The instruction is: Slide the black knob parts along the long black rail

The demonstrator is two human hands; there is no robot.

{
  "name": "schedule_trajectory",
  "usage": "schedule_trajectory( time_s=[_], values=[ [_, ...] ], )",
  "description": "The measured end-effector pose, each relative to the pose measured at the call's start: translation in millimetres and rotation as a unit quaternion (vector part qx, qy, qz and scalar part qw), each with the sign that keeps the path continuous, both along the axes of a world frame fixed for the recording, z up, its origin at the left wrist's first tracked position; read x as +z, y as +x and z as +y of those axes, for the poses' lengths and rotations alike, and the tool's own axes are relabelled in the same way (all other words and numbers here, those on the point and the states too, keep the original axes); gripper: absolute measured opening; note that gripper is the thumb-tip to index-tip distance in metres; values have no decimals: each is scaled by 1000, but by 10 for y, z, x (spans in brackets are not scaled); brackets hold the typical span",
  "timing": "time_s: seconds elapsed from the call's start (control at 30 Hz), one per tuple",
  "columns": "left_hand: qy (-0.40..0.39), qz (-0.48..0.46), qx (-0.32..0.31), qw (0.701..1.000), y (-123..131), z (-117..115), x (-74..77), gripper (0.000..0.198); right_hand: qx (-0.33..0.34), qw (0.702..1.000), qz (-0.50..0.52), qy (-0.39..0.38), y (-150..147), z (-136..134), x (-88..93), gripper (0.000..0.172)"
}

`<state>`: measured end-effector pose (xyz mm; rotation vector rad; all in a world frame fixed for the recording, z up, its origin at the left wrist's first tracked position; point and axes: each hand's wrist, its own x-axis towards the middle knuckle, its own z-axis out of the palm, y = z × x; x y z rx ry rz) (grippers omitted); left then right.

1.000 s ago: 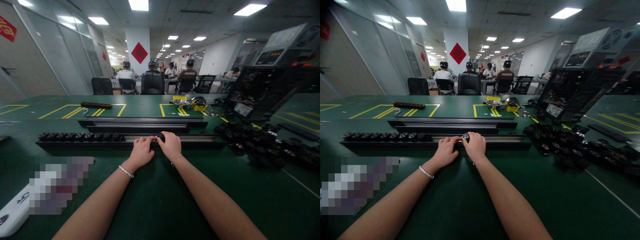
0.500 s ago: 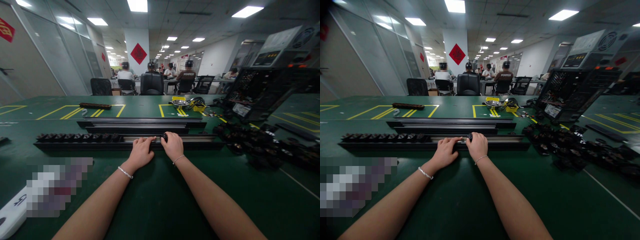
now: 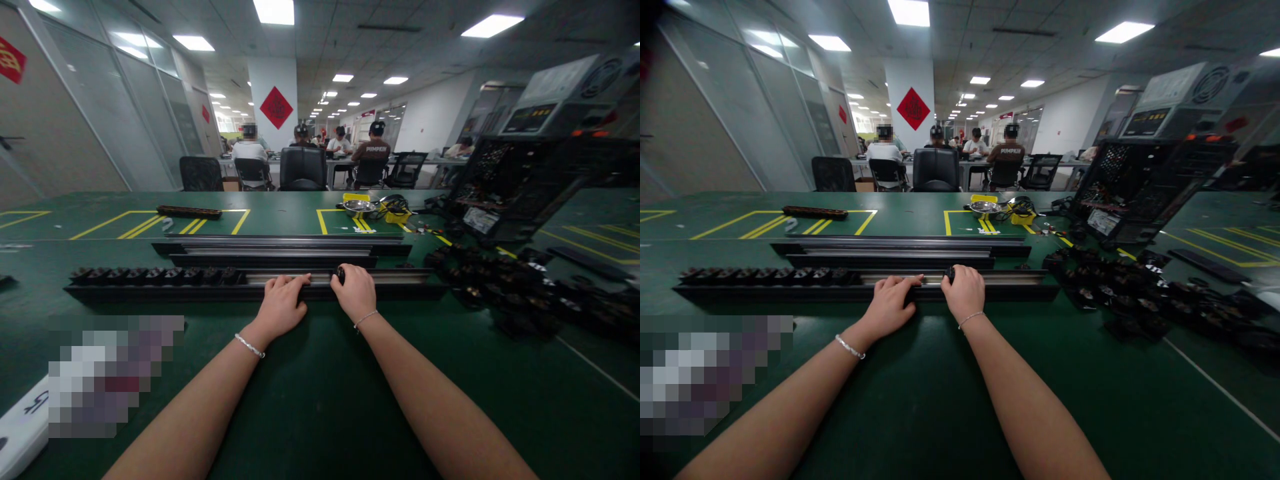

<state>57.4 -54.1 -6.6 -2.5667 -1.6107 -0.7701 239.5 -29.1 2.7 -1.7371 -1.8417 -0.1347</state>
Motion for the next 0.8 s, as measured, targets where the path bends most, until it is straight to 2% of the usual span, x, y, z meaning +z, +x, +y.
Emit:
schedule_trajectory(
  time_s=[0.8],
  values=[
    [-16, 0, 6, 1000, 19, -17, 36, 50, -36, 999, 12, -7, 306, -1, 34, 23]
  ],
)
